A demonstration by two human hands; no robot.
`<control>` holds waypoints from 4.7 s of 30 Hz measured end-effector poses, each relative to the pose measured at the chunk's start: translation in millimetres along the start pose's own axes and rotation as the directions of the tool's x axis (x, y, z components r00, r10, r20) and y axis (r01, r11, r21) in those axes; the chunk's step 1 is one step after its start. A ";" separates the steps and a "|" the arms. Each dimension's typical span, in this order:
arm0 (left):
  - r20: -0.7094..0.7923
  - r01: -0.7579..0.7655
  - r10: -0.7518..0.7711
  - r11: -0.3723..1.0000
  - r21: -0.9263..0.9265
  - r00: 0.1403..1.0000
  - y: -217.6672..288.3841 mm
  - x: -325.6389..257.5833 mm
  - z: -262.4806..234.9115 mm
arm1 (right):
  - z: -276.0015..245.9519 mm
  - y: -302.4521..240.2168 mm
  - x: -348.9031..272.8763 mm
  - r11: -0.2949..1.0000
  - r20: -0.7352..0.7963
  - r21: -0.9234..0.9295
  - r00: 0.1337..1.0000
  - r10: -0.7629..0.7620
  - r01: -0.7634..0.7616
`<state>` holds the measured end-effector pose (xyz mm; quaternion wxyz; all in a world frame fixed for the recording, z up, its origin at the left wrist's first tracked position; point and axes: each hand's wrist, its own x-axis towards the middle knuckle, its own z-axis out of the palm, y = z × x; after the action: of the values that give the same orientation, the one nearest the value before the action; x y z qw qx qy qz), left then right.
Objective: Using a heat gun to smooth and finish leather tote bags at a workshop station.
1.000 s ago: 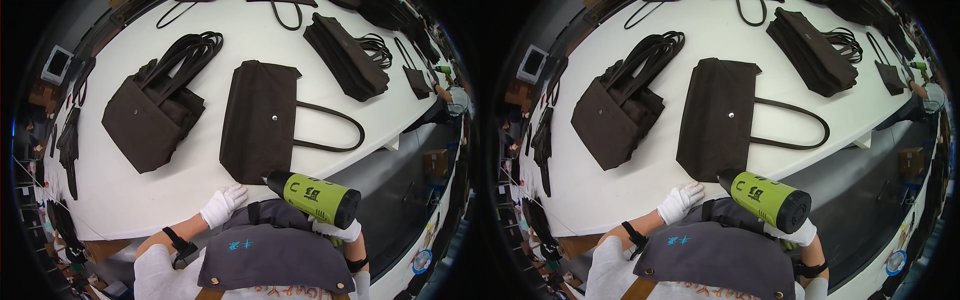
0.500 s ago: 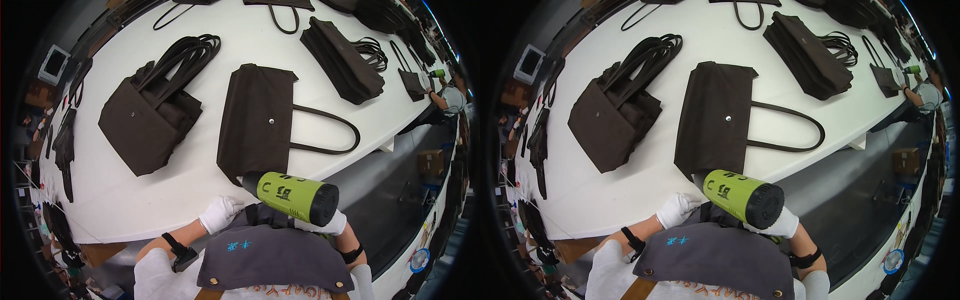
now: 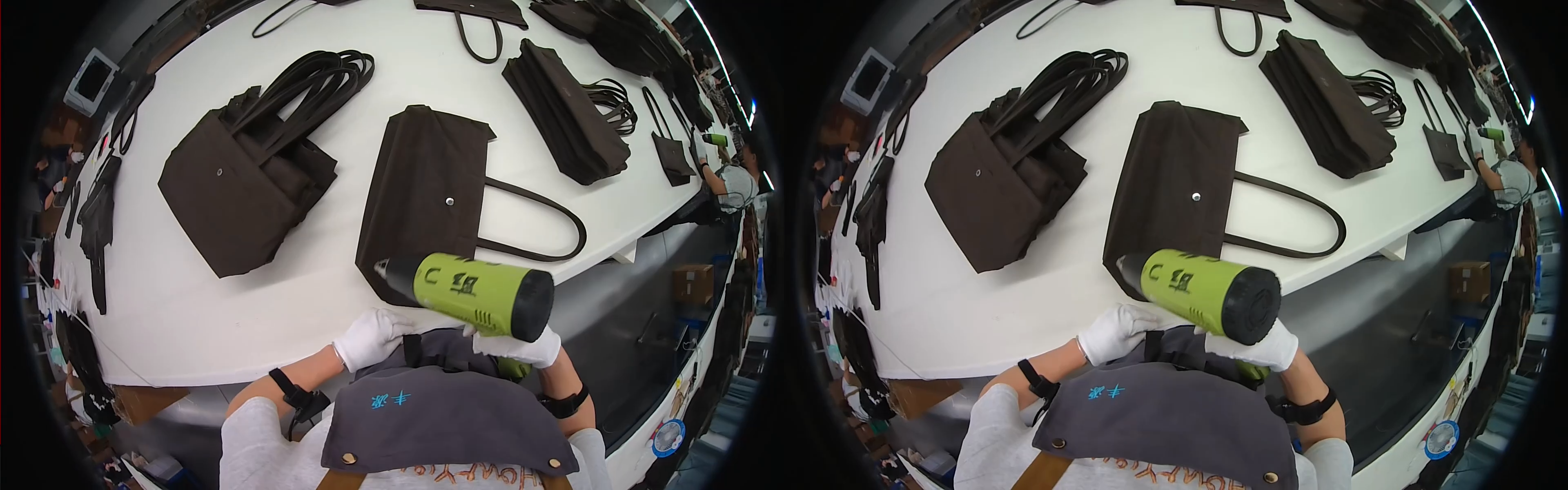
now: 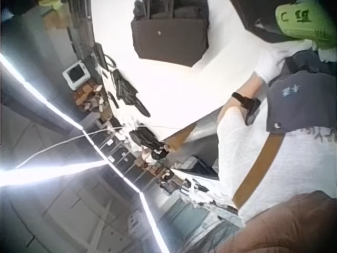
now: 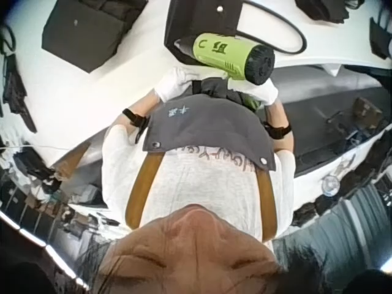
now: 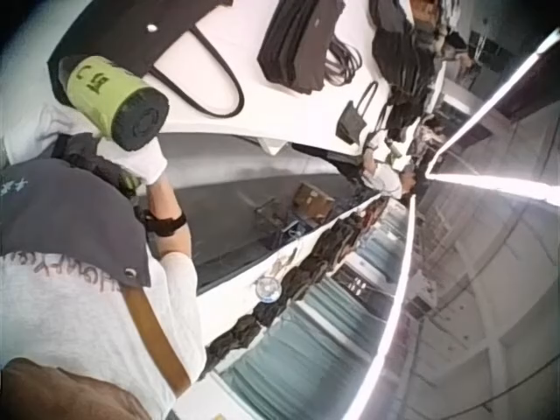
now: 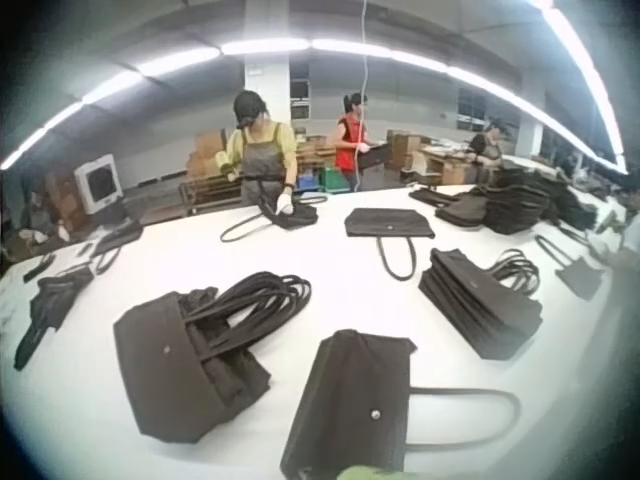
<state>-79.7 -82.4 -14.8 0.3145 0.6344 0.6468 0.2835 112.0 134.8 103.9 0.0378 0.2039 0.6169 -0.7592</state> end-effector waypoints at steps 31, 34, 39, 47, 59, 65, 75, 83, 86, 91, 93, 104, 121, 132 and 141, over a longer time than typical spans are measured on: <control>0.026 0.259 -0.259 0.947 -0.189 0.966 14.6 85.5 -3.8 | -27.1 -1.3 -59.9 0.976 -0.271 0.193 0.950 0.152 -0.101; 0.029 0.226 -0.224 0.970 -0.089 0.974 27.1 80.7 -1.8 | -26.8 0.1 -59.9 0.976 -0.270 0.207 0.954 0.129 -0.074; -0.007 0.162 -0.162 0.987 -0.003 0.987 15.1 75.0 12.8 | -27.6 2.5 -59.1 0.978 -0.277 0.200 0.955 0.107 -0.052; 0.030 0.205 -0.205 0.979 0.013 0.978 16.4 82.6 11.3 | -32.1 8.6 -61.8 0.979 -0.293 0.191 0.948 0.124 -0.069; 0.010 0.218 -0.218 0.976 -0.002 0.976 18.0 81.4 11.1 | -27.9 2.1 -66.1 0.988 -0.265 0.148 0.962 0.072 -0.033; 0.022 0.179 -0.181 0.982 0.055 0.983 14.3 72.6 13.6 | -39.1 -2.4 -63.3 0.996 -0.370 0.048 0.924 0.093 -0.081; 0.020 -0.063 0.062 0.996 0.069 0.998 8.2 42.9 13.2 | -42.4 -17.0 -73.4 0.930 -0.367 -0.343 0.930 -0.006 -0.129; 0.136 0.212 -0.194 0.967 -0.137 0.972 10.5 19.3 3.0 | -56.9 -24.4 -89.2 0.719 0.080 -0.687 0.994 -0.070 0.106; 0.041 0.161 -0.156 0.964 -0.211 0.987 7.4 21.0 6.4 | -63.5 -23.6 -90.2 0.512 0.113 -0.855 0.993 0.041 0.076; 0.026 0.193 -0.192 0.961 -0.196 0.981 10.5 27.4 1.3 | -72.3 -32.6 -92.3 0.720 -0.001 -0.694 1.000 0.003 -0.003; 0.029 0.213 -0.211 0.957 -0.198 0.977 9.9 27.0 2.6 | -73.9 -39.1 -92.0 0.633 0.085 -0.774 0.994 0.074 0.018; -0.071 0.226 -0.237 0.965 -0.135 0.969 15.0 33.8 -4.7 | -91.7 -38.4 -71.1 0.709 -0.068 -0.694 0.992 0.109 -0.125; -0.078 0.412 -0.438 0.882 -0.229 0.895 11.6 41.8 1.2 | -137.4 -40.4 -4.9 0.743 -0.165 -0.657 0.986 0.019 -0.125; -0.178 0.443 -0.487 0.864 -0.238 0.855 14.7 47.5 3.7 | -151.8 -32.4 15.0 0.402 0.211 -0.881 0.968 -0.134 0.248; -0.215 0.487 -0.505 0.863 -0.134 0.836 10.9 50.0 1.1 | -150.5 -69.0 67.1 0.774 -0.093 -0.625 0.975 -0.200 0.099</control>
<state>-71.7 -32.0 -9.5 0.3186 0.3937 0.8115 0.2914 68.9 307.4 120.2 -0.0061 0.1886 0.8460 -0.4987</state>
